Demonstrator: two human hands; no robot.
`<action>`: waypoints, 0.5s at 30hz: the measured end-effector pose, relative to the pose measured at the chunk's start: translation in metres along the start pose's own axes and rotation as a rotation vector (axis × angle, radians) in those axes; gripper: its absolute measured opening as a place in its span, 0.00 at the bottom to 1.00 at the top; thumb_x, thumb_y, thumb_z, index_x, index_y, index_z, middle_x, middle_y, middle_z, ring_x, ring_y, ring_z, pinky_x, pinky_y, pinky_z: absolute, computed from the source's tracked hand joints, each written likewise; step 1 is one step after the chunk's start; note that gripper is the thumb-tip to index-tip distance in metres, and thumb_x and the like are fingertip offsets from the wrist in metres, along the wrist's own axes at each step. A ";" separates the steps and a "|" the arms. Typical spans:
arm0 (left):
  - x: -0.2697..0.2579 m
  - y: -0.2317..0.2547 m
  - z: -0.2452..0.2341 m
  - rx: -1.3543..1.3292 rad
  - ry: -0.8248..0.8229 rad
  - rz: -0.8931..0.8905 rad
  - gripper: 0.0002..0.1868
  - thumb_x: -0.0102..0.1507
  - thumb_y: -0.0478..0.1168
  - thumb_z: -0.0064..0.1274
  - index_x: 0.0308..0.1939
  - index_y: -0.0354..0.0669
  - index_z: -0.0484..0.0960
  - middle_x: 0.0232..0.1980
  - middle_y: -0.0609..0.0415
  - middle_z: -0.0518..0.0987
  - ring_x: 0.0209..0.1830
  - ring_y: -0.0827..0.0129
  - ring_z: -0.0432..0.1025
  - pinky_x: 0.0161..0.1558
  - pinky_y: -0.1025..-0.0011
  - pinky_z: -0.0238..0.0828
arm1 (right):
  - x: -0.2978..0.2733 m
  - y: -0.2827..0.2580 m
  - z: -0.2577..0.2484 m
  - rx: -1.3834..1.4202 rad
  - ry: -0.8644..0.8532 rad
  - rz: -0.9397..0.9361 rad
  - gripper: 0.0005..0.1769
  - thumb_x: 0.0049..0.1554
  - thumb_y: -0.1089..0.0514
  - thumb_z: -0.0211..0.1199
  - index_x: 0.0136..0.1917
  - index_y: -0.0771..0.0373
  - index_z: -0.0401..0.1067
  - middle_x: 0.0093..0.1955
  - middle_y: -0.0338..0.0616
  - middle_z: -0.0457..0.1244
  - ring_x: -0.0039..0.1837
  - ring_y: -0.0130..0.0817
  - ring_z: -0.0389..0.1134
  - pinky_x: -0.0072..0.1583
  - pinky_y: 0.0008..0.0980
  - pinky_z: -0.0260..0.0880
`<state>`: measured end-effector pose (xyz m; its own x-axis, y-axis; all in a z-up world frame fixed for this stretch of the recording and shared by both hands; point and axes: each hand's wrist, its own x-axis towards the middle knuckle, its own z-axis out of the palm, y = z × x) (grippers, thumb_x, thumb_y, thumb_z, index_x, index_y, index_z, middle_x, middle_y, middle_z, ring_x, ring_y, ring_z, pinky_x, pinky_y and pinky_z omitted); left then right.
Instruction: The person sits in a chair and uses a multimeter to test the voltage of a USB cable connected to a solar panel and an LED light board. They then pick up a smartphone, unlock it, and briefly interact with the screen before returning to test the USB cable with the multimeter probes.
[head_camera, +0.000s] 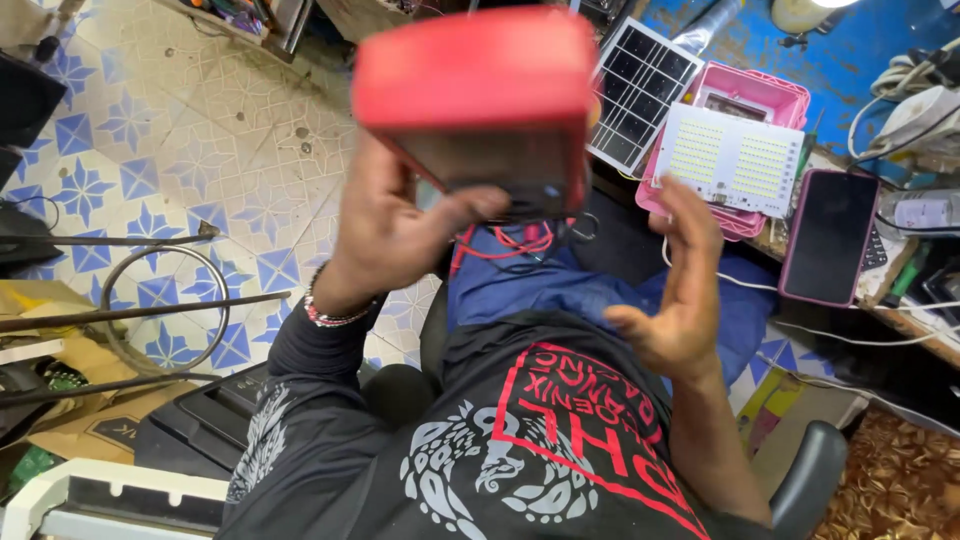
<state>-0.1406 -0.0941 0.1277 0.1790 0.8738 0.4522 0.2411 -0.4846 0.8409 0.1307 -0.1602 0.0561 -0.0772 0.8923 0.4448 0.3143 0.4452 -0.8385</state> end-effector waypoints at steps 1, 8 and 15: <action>0.002 0.003 0.006 -0.003 -0.002 0.000 0.25 0.62 0.43 0.67 0.55 0.36 0.72 0.49 0.52 0.73 0.42 0.69 0.70 0.43 0.72 0.72 | 0.005 0.001 0.005 -0.003 0.001 0.001 0.57 0.52 0.26 0.58 0.79 0.67 0.51 0.82 0.54 0.45 0.85 0.45 0.47 0.80 0.44 0.58; 0.009 -0.025 0.031 -0.430 0.179 0.035 0.29 0.67 0.37 0.64 0.65 0.42 0.63 0.60 0.49 0.75 0.60 0.66 0.72 0.64 0.68 0.73 | 0.011 -0.022 0.041 0.423 -0.514 0.244 0.16 0.65 0.49 0.53 0.42 0.60 0.74 0.37 0.36 0.67 0.45 0.29 0.70 0.57 0.31 0.69; 0.057 -0.071 -0.044 -0.769 0.619 0.017 0.20 0.69 0.46 0.59 0.59 0.37 0.80 0.51 0.48 0.83 0.50 0.62 0.79 0.54 0.59 0.77 | -0.052 -0.037 -0.051 0.742 -0.710 0.597 0.27 0.59 0.43 0.61 0.43 0.75 0.77 0.14 0.40 0.57 0.18 0.35 0.65 0.25 0.25 0.61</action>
<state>-0.1896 -0.0081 0.1067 -0.4071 0.8405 0.3576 -0.4819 -0.5302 0.6976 0.1711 -0.2267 0.0797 -0.6855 0.7110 -0.1566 -0.1282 -0.3296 -0.9354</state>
